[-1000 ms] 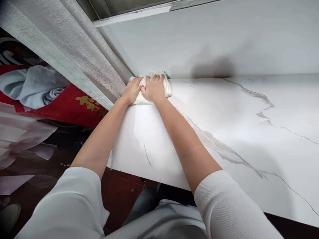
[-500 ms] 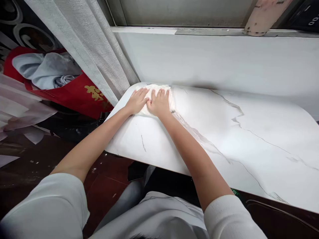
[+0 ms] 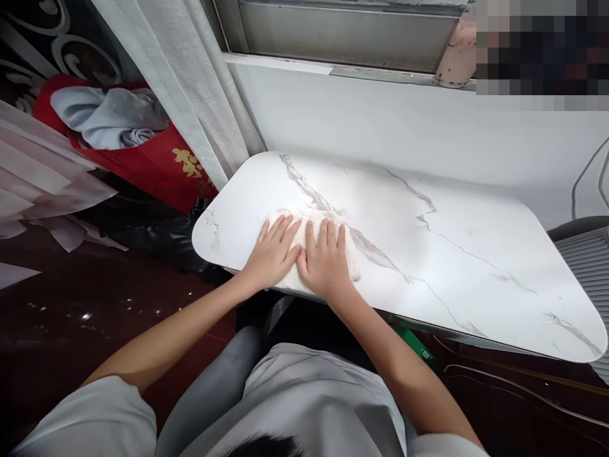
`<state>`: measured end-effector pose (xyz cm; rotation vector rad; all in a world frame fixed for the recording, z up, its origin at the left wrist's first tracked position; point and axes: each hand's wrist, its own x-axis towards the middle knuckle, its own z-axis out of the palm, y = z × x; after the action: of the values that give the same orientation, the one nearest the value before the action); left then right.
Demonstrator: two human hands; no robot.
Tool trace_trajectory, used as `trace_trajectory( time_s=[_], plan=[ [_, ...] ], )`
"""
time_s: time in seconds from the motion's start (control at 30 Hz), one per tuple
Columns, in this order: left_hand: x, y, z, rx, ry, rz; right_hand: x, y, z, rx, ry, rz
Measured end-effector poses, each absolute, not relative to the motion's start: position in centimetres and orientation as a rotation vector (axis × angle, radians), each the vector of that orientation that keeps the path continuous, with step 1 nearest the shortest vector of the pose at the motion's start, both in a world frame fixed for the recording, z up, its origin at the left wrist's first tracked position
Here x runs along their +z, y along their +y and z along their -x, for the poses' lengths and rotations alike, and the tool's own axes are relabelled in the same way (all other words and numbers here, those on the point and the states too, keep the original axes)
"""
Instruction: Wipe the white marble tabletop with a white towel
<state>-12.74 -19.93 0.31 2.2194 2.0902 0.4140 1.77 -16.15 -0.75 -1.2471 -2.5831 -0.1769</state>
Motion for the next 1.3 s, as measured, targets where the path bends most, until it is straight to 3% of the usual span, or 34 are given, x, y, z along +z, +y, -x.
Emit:
trace_trajectory(
  time_s=[0.27, 0.87, 1.3],
  plan=[
    [0.9, -19.7, 11.5, 0.329, 2.045, -2.212, -0.7, -16.7, -2.6, -0.209, -2.587, 1.332],
    [0.1, 2.2, 14.0, 0.440, 1.933, -2.182, -1.4, 4.1, 0.1, -0.109, -2.536, 1.575],
    [0.0, 6.7, 13.2, 0.448, 1.978, -2.248, -1.9, 9.2, -0.7, -0.106, -2.469, 1.528]
  ],
)
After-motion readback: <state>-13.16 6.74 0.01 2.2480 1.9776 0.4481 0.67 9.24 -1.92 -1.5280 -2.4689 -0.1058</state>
